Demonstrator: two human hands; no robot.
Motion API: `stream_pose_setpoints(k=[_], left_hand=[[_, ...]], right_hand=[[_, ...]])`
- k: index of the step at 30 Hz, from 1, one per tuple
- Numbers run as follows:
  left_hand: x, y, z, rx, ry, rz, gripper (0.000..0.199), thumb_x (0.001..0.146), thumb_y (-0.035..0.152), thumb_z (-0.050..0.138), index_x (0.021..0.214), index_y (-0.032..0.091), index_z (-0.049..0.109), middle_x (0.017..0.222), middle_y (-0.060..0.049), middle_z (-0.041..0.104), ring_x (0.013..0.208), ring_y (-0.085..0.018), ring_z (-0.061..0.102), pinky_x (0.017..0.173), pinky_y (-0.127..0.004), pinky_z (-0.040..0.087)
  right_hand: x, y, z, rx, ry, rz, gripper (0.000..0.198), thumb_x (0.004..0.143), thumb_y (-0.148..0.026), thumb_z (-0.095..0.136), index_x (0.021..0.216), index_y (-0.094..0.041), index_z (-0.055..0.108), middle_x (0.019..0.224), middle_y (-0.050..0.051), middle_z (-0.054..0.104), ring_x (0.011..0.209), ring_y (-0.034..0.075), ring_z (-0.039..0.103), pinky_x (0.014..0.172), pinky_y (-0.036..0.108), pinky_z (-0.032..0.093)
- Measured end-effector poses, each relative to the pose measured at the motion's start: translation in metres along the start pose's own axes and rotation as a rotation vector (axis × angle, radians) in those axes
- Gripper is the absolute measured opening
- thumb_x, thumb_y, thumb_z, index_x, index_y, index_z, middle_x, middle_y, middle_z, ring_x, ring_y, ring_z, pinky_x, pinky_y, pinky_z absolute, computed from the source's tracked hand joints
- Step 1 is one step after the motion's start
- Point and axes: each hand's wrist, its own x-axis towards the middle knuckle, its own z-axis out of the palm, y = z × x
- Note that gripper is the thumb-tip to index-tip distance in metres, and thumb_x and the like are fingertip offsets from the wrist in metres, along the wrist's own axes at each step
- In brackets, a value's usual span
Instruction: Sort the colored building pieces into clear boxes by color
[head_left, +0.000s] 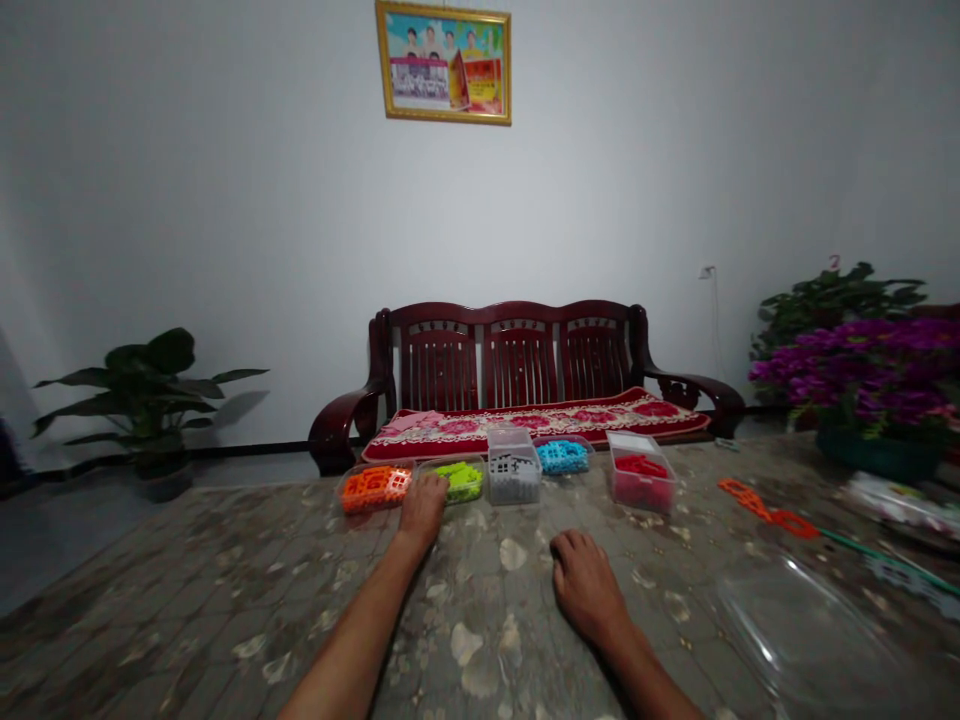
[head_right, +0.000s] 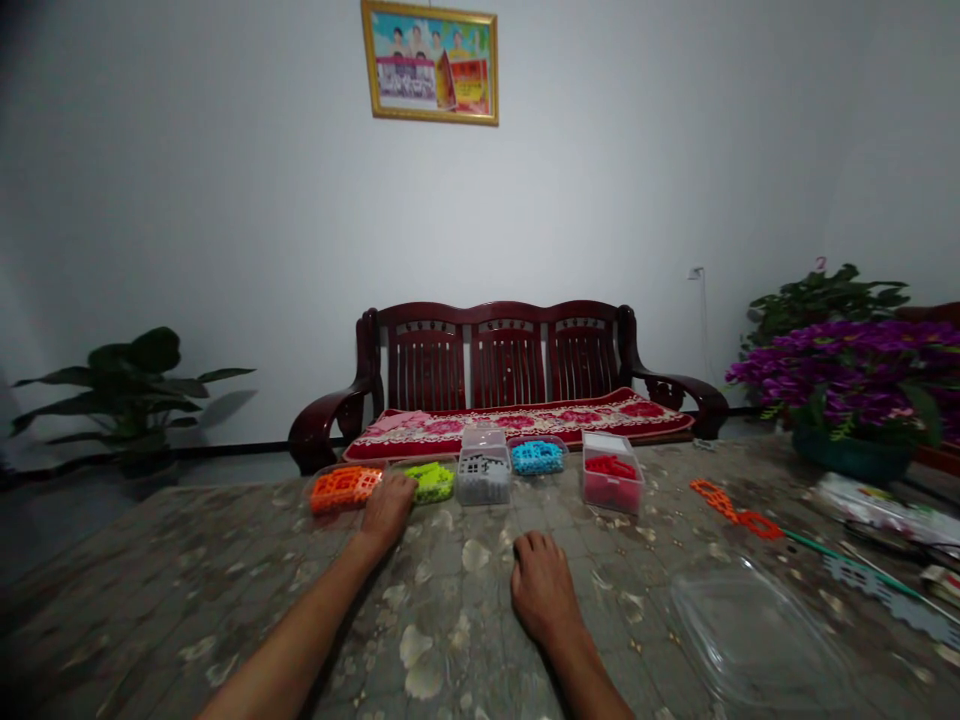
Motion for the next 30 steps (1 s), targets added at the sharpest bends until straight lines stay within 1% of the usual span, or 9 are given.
stream_pose_setpoints(k=[4, 8, 13, 16, 19, 22, 25, 27, 30], left_hand=[[-0.019, -0.005, -0.017, -0.031, -0.019, 0.093, 0.026, 0.093, 0.010, 0.045, 0.096, 0.018, 0.070, 0.100, -0.011, 0.070, 0.099, -0.028, 0.062, 0.089, -0.039, 0.045], [-0.060, 0.006, -0.024, -0.083, -0.029, 0.189, 0.023, 0.095, 0.018, 0.047, 0.101, 0.021, 0.070, 0.102, -0.009, 0.071, 0.099, -0.027, 0.063, 0.086, -0.038, 0.045], [-0.109, 0.041, -0.021, -0.242, 0.101, 0.347, 0.021, 0.097, 0.027, 0.050, 0.104, 0.025, 0.070, 0.098, -0.006, 0.072, 0.092, -0.026, 0.064, 0.080, -0.037, 0.048], [-0.125, 0.070, -0.023, -0.315, 0.134, 0.395, 0.019, 0.097, 0.026, 0.052, 0.106, 0.026, 0.069, 0.095, -0.005, 0.072, 0.090, -0.026, 0.065, 0.079, -0.036, 0.049], [-0.131, 0.089, -0.028, -0.395, 0.135, 0.409, 0.022, 0.094, 0.024, 0.058, 0.113, 0.028, 0.068, 0.103, -0.005, 0.071, 0.097, -0.026, 0.065, 0.084, -0.038, 0.051], [-0.133, 0.090, -0.029, -0.462, 0.170, 0.370, 0.041, 0.086, 0.029, 0.069, 0.127, 0.030, 0.063, 0.125, -0.008, 0.066, 0.119, -0.031, 0.059, 0.100, -0.047, 0.047], [-0.132, 0.078, -0.022, -0.492, 0.172, 0.289, 0.064, 0.075, 0.038, 0.080, 0.135, 0.031, 0.059, 0.145, -0.011, 0.053, 0.137, -0.040, 0.043, 0.111, -0.061, 0.035], [-0.132, 0.071, -0.015, -0.545, 0.125, 0.224, 0.071, 0.071, 0.040, 0.083, 0.136, 0.030, 0.058, 0.152, -0.013, 0.045, 0.141, -0.042, 0.038, 0.112, -0.064, 0.034], [-0.131, 0.069, -0.006, -0.688, 0.034, 0.137, 0.070, 0.071, 0.031, 0.081, 0.137, 0.028, 0.058, 0.157, -0.014, 0.037, 0.143, -0.039, 0.037, 0.113, -0.060, 0.036]], right_hand=[[0.000, -0.002, -0.003, -0.017, -0.009, 0.005, 0.026, 0.090, -0.013, 0.046, 0.104, -0.020, 0.067, 0.112, 0.010, 0.067, 0.108, 0.025, 0.056, 0.094, 0.036, 0.038], [-0.001, -0.003, -0.006, -0.024, -0.015, 0.001, 0.026, 0.091, -0.014, 0.047, 0.106, -0.019, 0.067, 0.113, 0.011, 0.067, 0.109, 0.026, 0.055, 0.094, 0.035, 0.039], [-0.001, -0.003, -0.007, -0.013, -0.036, 0.001, 0.025, 0.091, -0.015, 0.048, 0.105, -0.019, 0.068, 0.114, 0.012, 0.067, 0.109, 0.025, 0.057, 0.093, 0.035, 0.041], [-0.003, -0.002, -0.009, 0.072, -0.044, -0.003, 0.027, 0.089, -0.012, 0.048, 0.104, -0.019, 0.070, 0.112, 0.010, 0.069, 0.109, 0.023, 0.059, 0.094, 0.033, 0.042], [-0.006, 0.009, -0.024, 0.137, -0.019, 0.015, 0.034, 0.085, -0.008, 0.047, 0.108, -0.020, 0.070, 0.114, 0.008, 0.071, 0.111, 0.020, 0.061, 0.097, 0.030, 0.043], [-0.011, 0.041, -0.057, 0.161, 0.073, 0.071, 0.040, 0.085, -0.012, 0.048, 0.117, -0.020, 0.068, 0.125, 0.008, 0.069, 0.119, 0.021, 0.059, 0.104, 0.031, 0.041], [-0.021, 0.095, -0.103, 0.043, 0.073, 0.158, 0.048, 0.083, -0.022, 0.055, 0.129, -0.020, 0.064, 0.134, 0.010, 0.065, 0.126, 0.028, 0.055, 0.110, 0.041, 0.038], [-0.031, 0.135, -0.131, -0.028, -0.071, 0.206, 0.065, 0.072, -0.029, 0.068, 0.136, -0.022, 0.061, 0.141, 0.011, 0.060, 0.132, 0.034, 0.050, 0.111, 0.047, 0.036], [-0.044, 0.185, -0.156, -0.037, -0.332, 0.264, 0.086, 0.058, -0.023, 0.075, 0.142, -0.022, 0.057, 0.145, 0.013, 0.057, 0.133, 0.036, 0.050, 0.112, 0.046, 0.037]])
